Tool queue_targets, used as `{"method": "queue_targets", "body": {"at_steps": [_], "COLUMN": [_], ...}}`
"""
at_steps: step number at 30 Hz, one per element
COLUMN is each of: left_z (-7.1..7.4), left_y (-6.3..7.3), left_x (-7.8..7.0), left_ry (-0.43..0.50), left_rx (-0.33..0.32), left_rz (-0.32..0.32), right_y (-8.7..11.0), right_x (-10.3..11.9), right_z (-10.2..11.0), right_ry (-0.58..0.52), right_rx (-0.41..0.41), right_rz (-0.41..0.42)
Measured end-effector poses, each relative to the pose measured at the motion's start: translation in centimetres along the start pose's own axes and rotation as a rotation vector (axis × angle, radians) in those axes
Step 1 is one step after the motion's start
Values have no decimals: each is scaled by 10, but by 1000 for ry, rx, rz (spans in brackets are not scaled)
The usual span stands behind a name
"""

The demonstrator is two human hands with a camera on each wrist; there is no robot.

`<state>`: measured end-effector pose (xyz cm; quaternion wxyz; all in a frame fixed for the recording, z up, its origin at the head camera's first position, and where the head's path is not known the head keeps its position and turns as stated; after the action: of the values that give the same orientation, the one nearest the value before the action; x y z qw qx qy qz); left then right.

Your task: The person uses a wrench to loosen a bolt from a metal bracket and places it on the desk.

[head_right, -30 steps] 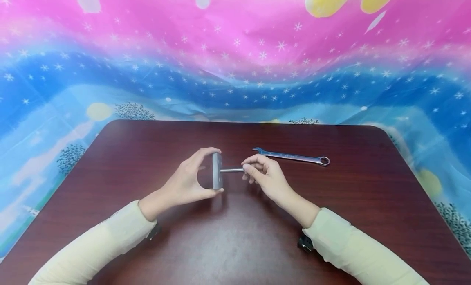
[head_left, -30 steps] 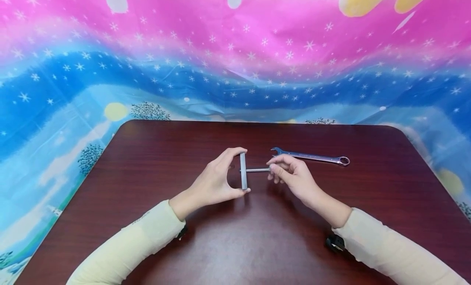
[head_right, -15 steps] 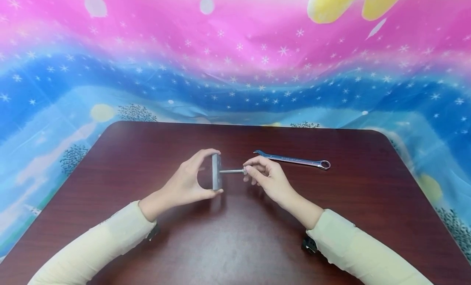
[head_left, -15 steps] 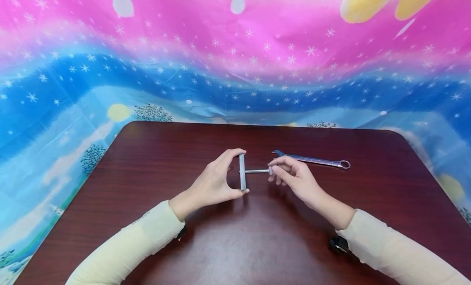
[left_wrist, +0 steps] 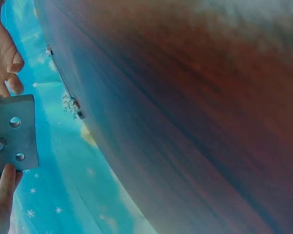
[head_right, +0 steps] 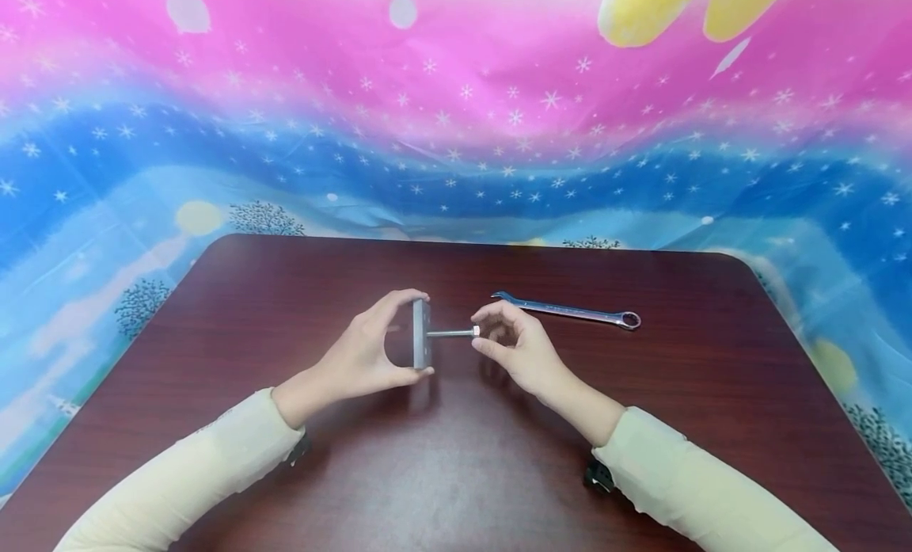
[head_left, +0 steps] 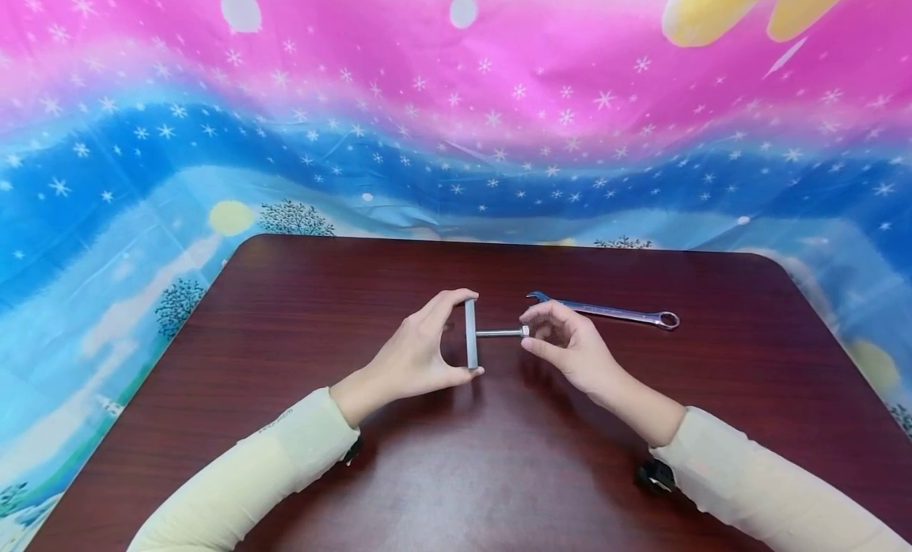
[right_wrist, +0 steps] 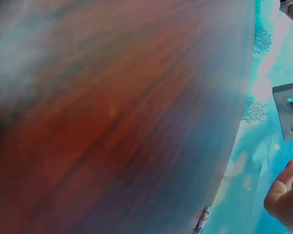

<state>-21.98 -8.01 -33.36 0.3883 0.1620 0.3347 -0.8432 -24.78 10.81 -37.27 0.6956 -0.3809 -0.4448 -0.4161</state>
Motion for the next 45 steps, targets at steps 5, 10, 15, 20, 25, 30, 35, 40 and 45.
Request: {"method": "queue_targets", "body": {"at_steps": [5,10,15,20,25,30,35,40,45], "left_z": [-1,-2,-2,-2,-3,-3,-3,-4,-4], "left_y": [0,0,0,0,-1,-2,-2,-2,-2], "left_x": [1,-1,-1,-1,-4,-5,-5,-7,-9], "left_ry": [1,-7,-19,-27,-28,-49,-66,-69,-66], "left_rx": [5,6,3,5,12,18,13,10,6], "left_rz": [5,-15,-25,-15,-24,-32,-34,-53,-65], "right_y": [1,1,1,3,3,3,5,6,5], "right_x": [-1,-3,0,2,-2,-2,0,-2,-4], "right_z": [-1,-4,-3,-3,-3,0,2,1,3], "right_ry": [-4,-44,-27,-21,-36,-26,-1,-14,-15], "right_rx": [21,44,28,46,57,25,15,41,33], "right_rz": [-37,-78,-35,-28,-74,-56,-27,-64,-76]}}
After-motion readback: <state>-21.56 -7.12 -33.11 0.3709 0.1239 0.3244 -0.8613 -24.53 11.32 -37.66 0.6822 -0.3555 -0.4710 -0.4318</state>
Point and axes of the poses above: each hand's wrist, its own y-axis away from the middle knuckle, its own z-axis out of the back of the hand, x = y × z, the point moved 8 cm from there along -y, towards the middle knuckle
